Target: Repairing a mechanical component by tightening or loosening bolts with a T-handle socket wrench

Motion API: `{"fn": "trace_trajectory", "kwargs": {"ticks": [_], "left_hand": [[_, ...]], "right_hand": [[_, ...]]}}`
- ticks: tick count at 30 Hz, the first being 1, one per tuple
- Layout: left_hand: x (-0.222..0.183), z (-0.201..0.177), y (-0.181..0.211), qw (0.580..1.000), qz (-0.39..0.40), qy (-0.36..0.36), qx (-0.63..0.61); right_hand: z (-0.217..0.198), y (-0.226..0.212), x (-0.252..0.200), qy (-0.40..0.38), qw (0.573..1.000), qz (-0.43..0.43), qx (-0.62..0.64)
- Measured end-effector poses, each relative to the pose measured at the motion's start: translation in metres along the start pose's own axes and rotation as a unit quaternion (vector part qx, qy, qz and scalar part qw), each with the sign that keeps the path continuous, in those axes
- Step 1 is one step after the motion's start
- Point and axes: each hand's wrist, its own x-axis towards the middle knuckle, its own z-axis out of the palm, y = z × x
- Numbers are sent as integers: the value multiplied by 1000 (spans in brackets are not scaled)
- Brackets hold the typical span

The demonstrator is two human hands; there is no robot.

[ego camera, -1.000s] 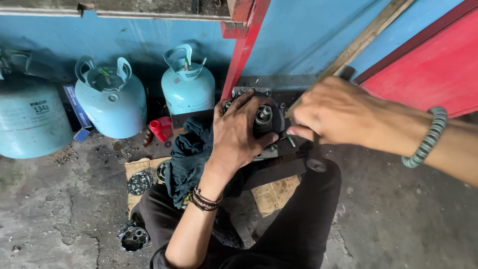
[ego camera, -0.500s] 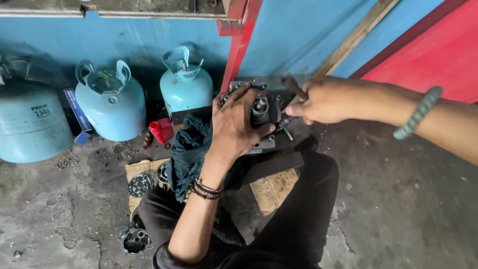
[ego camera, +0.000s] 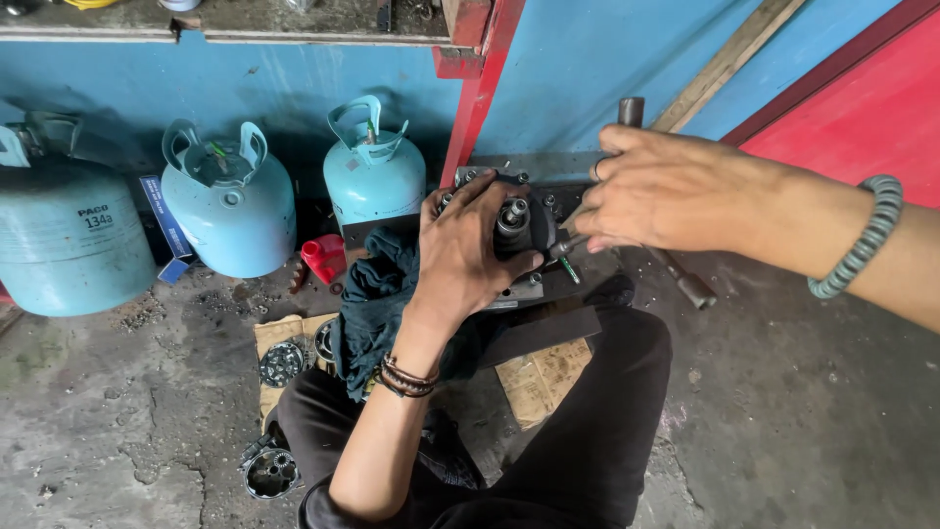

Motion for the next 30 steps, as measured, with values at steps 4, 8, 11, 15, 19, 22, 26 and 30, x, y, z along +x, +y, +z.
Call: {"fn": "trace_trajectory", "kwargs": {"ticks": [4,8,11,15,19,22,26,30], "left_hand": [[2,-3,-1,1000,-14,-21,10],[1,-8,-4,996,-15,-63,-66],[2,-8,-4,996,-19,-63,-59],[2,-8,-3,996,-20,-61,-62],[2,-8,-2,996,-20,-65,-60],[2,-9,-4,996,-19,-61,-58],[1,-10,-1,996,-19,-62,-56],[1,-7,-3,997,-23,-62,-47]], "right_hand": [[3,-2,0,51,994,-31,-86],[2,2,3,37,982,-83,-165],[0,4,4,10,972,-108,-210],[-5,1,15,-132,981,-85,-117],[21,0,-1,23,953,-101,-285],[3,-4,17,-123,971,-115,-171],[6,-5,23,-93,980,-98,-147],[36,-4,27,-56,992,-45,-101]]}}
